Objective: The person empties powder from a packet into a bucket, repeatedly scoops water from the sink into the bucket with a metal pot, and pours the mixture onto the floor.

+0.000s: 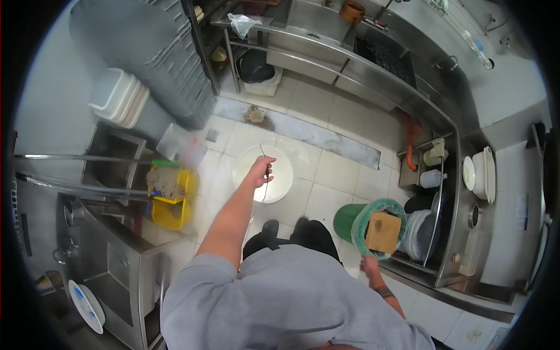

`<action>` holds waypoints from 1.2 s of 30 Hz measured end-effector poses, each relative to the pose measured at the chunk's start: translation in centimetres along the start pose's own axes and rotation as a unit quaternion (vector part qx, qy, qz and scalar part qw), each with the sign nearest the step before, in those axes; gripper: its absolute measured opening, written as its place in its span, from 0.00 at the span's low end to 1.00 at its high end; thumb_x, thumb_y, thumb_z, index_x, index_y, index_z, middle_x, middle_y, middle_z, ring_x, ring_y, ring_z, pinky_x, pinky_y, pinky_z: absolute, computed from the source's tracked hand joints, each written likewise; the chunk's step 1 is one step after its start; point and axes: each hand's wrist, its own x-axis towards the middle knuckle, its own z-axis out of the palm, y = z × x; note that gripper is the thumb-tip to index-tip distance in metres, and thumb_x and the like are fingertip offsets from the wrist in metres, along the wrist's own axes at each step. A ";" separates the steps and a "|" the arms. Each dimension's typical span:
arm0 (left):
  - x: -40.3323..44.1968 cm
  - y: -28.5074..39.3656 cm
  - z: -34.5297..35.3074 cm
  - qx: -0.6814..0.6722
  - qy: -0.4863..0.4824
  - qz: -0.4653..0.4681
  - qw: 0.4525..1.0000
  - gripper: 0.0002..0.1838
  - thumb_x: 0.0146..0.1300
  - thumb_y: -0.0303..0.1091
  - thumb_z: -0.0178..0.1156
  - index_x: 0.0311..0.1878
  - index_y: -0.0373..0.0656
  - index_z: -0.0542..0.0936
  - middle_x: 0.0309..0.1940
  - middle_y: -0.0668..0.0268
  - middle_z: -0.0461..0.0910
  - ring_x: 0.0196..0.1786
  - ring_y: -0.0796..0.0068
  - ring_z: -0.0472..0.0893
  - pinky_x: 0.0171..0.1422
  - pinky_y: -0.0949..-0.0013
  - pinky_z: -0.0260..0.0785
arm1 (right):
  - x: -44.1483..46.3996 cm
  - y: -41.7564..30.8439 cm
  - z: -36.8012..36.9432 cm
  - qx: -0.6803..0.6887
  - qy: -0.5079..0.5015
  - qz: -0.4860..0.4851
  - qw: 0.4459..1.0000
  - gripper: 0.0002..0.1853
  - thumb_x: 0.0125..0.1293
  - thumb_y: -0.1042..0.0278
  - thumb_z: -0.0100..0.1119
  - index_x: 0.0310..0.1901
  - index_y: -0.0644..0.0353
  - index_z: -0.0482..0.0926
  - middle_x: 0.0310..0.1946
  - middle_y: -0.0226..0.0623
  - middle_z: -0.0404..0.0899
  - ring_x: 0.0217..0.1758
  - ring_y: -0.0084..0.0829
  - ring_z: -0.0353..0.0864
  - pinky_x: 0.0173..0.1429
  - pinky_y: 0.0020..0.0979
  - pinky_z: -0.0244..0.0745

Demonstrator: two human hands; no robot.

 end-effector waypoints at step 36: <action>32.9 55.9 1.2 0.656 0.511 0.384 0.401 0.20 0.46 0.27 0.59 0.47 0.44 0.77 0.48 0.55 0.75 0.55 0.56 0.71 0.63 0.55 0.60 | 20.1 -88.7 52.0 -0.554 -0.005 -0.668 0.496 0.19 0.52 0.59 0.62 0.39 0.62 0.71 0.42 0.43 0.71 0.51 0.42 0.71 0.52 0.43 0.69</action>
